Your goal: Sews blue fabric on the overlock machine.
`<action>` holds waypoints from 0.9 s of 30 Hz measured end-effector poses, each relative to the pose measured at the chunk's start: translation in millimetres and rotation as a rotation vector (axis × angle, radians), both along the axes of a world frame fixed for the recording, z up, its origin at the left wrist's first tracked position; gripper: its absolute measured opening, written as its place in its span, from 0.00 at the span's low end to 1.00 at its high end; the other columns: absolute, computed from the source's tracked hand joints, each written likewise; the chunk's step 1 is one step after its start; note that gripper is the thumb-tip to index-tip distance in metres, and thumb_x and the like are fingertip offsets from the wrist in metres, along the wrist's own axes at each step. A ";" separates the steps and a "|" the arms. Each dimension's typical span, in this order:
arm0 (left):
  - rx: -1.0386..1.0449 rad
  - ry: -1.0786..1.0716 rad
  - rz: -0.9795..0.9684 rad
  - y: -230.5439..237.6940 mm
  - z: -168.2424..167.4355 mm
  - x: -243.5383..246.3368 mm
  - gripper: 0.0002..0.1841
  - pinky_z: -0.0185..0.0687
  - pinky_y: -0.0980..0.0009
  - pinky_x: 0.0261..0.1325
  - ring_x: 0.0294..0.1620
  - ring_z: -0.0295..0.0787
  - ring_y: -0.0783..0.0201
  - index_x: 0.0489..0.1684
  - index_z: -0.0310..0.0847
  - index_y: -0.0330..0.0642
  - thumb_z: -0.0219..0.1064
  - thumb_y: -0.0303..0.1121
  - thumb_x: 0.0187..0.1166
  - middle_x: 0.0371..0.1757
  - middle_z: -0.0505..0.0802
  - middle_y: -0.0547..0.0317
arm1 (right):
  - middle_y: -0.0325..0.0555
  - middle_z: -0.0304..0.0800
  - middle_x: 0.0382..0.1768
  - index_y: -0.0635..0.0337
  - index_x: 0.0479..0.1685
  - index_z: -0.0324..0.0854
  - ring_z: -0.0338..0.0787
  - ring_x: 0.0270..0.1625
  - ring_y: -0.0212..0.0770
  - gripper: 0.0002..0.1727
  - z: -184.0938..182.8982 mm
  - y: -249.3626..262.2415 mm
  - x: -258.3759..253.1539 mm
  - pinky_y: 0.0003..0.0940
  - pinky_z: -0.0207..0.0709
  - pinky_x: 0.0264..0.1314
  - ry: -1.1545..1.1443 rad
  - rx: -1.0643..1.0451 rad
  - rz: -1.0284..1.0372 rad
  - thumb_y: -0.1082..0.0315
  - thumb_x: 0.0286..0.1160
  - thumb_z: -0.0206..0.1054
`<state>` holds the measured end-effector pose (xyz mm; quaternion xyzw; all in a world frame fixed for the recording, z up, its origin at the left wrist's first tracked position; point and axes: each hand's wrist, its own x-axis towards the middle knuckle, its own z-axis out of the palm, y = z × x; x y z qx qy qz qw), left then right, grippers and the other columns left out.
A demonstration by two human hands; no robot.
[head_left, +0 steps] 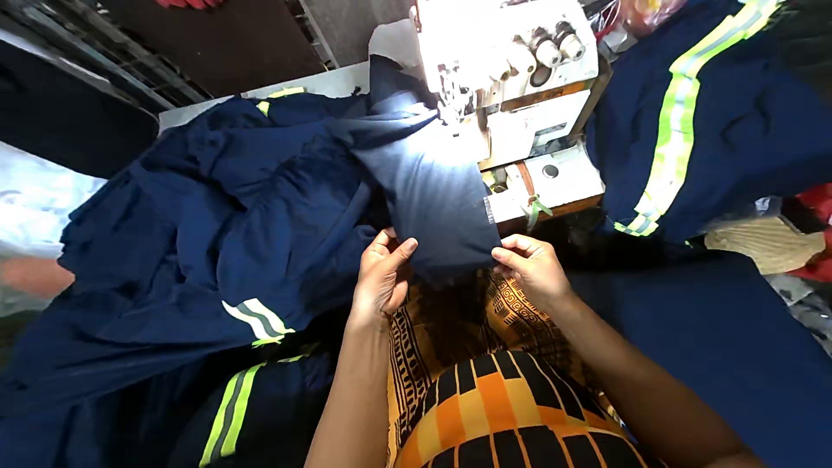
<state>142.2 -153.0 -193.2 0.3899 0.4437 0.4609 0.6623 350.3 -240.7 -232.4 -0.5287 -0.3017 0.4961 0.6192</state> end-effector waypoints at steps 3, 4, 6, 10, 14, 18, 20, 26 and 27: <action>-0.047 -0.011 -0.055 0.5 3.9 0.4 0.15 0.89 0.75 0.38 0.35 0.91 0.71 0.57 0.78 0.39 0.59 0.12 0.78 0.42 0.94 0.58 | 0.42 0.92 0.30 0.66 0.38 0.87 0.90 0.30 0.31 0.02 -0.3 1.7 -0.8 0.25 0.87 0.38 0.005 -0.005 0.014 0.79 0.74 0.70; -0.049 0.005 -0.052 1.1 5.5 2.6 0.15 0.89 0.76 0.36 0.33 0.91 0.71 0.54 0.79 0.39 0.60 0.12 0.77 0.41 0.94 0.57 | 0.41 0.92 0.30 0.65 0.37 0.87 0.90 0.30 0.31 0.01 0.7 2.6 -1.2 0.25 0.87 0.37 -0.003 -0.001 0.011 0.79 0.72 0.71; -0.044 0.050 -0.053 1.7 6.6 7.7 0.15 0.88 0.76 0.35 0.32 0.91 0.71 0.52 0.80 0.38 0.64 0.11 0.74 0.38 0.94 0.58 | 0.40 0.92 0.29 0.64 0.34 0.87 0.90 0.29 0.30 0.02 3.3 3.9 -2.0 0.24 0.86 0.36 -0.038 0.004 0.011 0.79 0.69 0.73; -0.063 0.072 -0.020 1.7 1.7 12.8 0.20 0.92 0.68 0.47 0.41 0.94 0.65 0.58 0.80 0.36 0.70 0.11 0.68 0.44 0.94 0.54 | 0.40 0.91 0.27 0.63 0.32 0.85 0.90 0.28 0.30 0.04 3.9 4.7 -2.2 0.24 0.86 0.35 -0.081 0.012 0.017 0.80 0.66 0.75; -0.120 0.053 0.021 1.5 3.9 5.1 0.17 0.92 0.67 0.47 0.42 0.94 0.66 0.62 0.76 0.39 0.66 0.16 0.76 0.44 0.94 0.56 | 0.39 0.90 0.27 0.64 0.36 0.85 0.90 0.29 0.30 0.05 2.7 0.1 0.6 0.24 0.87 0.36 -0.085 -0.007 0.034 0.80 0.66 0.73; -0.141 -0.046 -0.082 0.6 6.4 -5.7 0.08 0.92 0.71 0.43 0.38 0.94 0.68 0.53 0.80 0.43 0.55 0.28 0.89 0.38 0.95 0.59 | 0.41 0.90 0.29 0.65 0.39 0.85 0.90 0.29 0.31 0.06 1.5 -2.3 2.0 0.25 0.87 0.36 -0.073 -0.042 0.025 0.81 0.66 0.70; -0.113 -0.049 -0.139 2.3 2.8 -9.7 0.10 0.92 0.73 0.40 0.34 0.94 0.69 0.50 0.81 0.41 0.54 0.22 0.85 0.36 0.95 0.57 | 0.41 0.90 0.28 0.65 0.40 0.84 0.90 0.28 0.32 0.07 1.6 -1.9 2.4 0.25 0.88 0.35 -0.071 -0.038 0.018 0.81 0.65 0.70; -0.016 0.064 -0.030 5.3 4.1 -16.7 0.13 0.92 0.72 0.39 0.34 0.94 0.69 0.50 0.82 0.39 0.63 0.14 0.75 0.37 0.95 0.59 | 0.43 0.92 0.32 0.66 0.47 0.83 0.92 0.31 0.33 0.12 3.6 -6.3 2.6 0.26 0.89 0.37 -0.073 -0.001 0.003 0.82 0.64 0.71; 0.004 0.072 -0.026 6.1 5.6 -16.7 0.14 0.93 0.71 0.39 0.35 0.94 0.69 0.53 0.81 0.39 0.63 0.14 0.75 0.38 0.95 0.59 | 0.41 0.92 0.32 0.65 0.47 0.82 0.92 0.31 0.32 0.13 3.7 -8.4 1.7 0.25 0.89 0.37 -0.085 0.021 -0.002 0.82 0.64 0.71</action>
